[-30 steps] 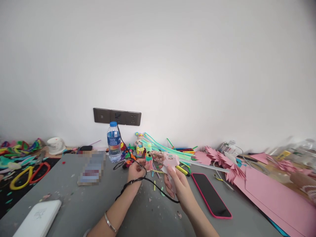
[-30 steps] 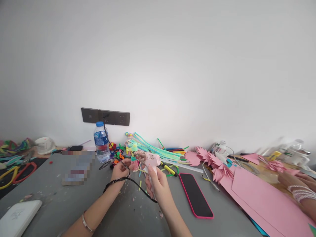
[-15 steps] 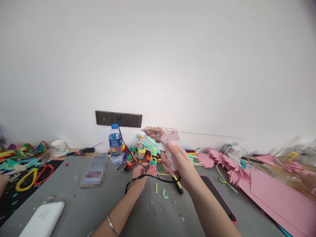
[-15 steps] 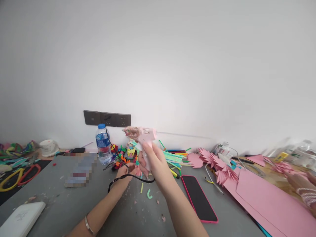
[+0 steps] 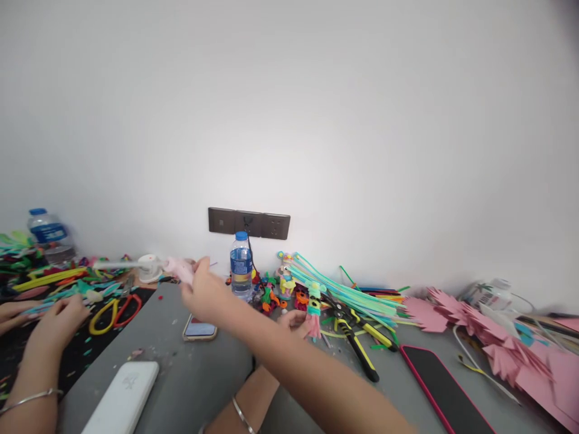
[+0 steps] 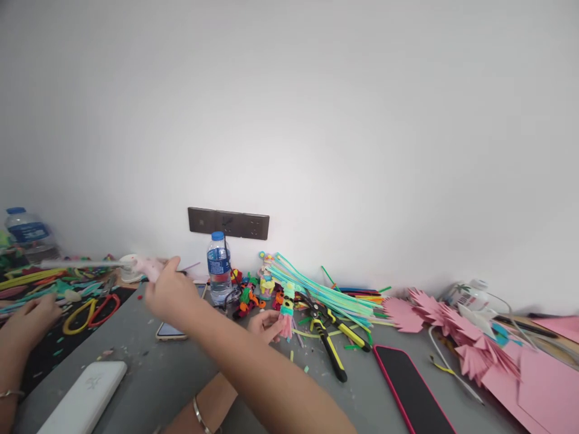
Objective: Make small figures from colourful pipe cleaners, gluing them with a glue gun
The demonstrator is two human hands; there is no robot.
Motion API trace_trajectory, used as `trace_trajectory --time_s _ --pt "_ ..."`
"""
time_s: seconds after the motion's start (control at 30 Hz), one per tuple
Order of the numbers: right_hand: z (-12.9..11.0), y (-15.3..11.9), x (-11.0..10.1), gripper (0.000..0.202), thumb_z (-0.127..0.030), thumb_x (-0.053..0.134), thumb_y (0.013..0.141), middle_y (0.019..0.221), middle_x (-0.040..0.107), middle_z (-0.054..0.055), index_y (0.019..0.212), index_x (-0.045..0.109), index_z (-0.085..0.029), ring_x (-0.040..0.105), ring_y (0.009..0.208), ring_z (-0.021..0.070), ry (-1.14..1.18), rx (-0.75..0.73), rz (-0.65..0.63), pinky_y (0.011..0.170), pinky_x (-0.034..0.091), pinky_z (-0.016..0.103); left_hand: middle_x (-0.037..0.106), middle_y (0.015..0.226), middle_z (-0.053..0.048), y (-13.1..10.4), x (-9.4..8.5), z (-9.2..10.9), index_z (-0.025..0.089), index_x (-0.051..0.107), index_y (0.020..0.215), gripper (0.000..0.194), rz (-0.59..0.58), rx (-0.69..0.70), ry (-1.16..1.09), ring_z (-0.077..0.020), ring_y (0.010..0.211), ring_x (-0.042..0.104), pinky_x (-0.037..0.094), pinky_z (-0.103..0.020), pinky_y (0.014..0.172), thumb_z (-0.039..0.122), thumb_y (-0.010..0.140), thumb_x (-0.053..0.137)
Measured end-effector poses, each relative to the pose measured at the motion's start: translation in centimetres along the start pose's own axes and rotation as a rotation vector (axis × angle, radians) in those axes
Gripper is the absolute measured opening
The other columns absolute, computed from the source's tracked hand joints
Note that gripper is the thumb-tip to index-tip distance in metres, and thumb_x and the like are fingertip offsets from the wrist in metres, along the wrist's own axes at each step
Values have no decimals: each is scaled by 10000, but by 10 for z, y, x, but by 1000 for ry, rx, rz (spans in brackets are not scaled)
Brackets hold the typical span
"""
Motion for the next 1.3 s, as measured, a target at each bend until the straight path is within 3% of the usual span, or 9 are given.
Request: trace_trajectory --time_s 0.13,0.33,0.4,0.5,0.63,0.83,1.0,1.17,1.3 --pt "8 17 58 690 -198 527 808 1077 653 285 1377 197 12 669 978 377 -163 58 -105 734 525 467 693 620 -54 -3 2 6 225 691 613 123 -105 -3 -7 -296 728 699 524 -320 534 293 609 794" --pt "33 35 114 962 -228 683 691 1221 569 304 1459 159 17 645 1027 337 -321 173 -124 763 557 427 701 662 -12 -7 -2 18 248 718 667 84 -115 14 -51 -260 732 693 497 -289 533 324 689 748" --pt "40 39 128 964 -193 704 667 1252 543 319 1454 192 21 623 1063 327 -343 174 -118 774 553 418 705 676 -7 -5 -4 18 255 725 687 66 -95 12 -48 -243 711 687 493 -287 554 317 697 743" --pt "53 41 139 702 -125 556 818 1244 561 308 1437 259 20 609 1095 314 -320 255 -86 817 532 439 706 698 -11 -2 -5 14 250 731 734 102 -61 14 -52 -215 693 667 499 -279 612 348 708 738" --pt "50 39 137 538 -65 416 896 1349 491 302 1420 315 5 587 1130 315 -328 200 -15 827 521 456 695 713 -36 1 -5 6 190 728 817 258 -40 36 -85 -197 692 646 504 -271 650 423 706 735" --pt "31 38 130 500 -192 556 856 1393 456 288 1299 458 19 486 1244 326 -421 -17 7 895 483 422 731 756 -20 0 -6 8 225 743 827 248 -78 8 -83 -215 702 645 512 -293 662 431 689 762" --pt "23 31 127 541 -253 604 815 1398 440 310 1256 492 40 468 1245 349 -444 -36 -11 910 464 445 732 775 -41 0 -9 12 195 746 823 324 -37 12 -51 -192 686 644 522 -270 640 459 640 787" --pt "8 -26 92 450 -358 573 842 1256 562 229 1163 564 -42 499 1149 339 -330 -159 146 911 461 450 736 847 -74 -1 -10 16 156 731 858 387 -30 -11 -129 -212 785 678 548 -302 747 433 602 817" --pt "24 -89 40 200 -229 546 841 1044 627 76 1031 593 -187 562 993 228 -160 -304 272 868 466 343 748 866 -56 1 -16 27 169 716 838 308 -36 5 -187 -261 895 679 538 -346 841 355 620 830"
Point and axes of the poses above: each hand's wrist, its own y-axis towards the middle knuckle, its own x-axis out of the palm, z = x × y, the point moved 7 cm from there along y, towards the middle knuckle
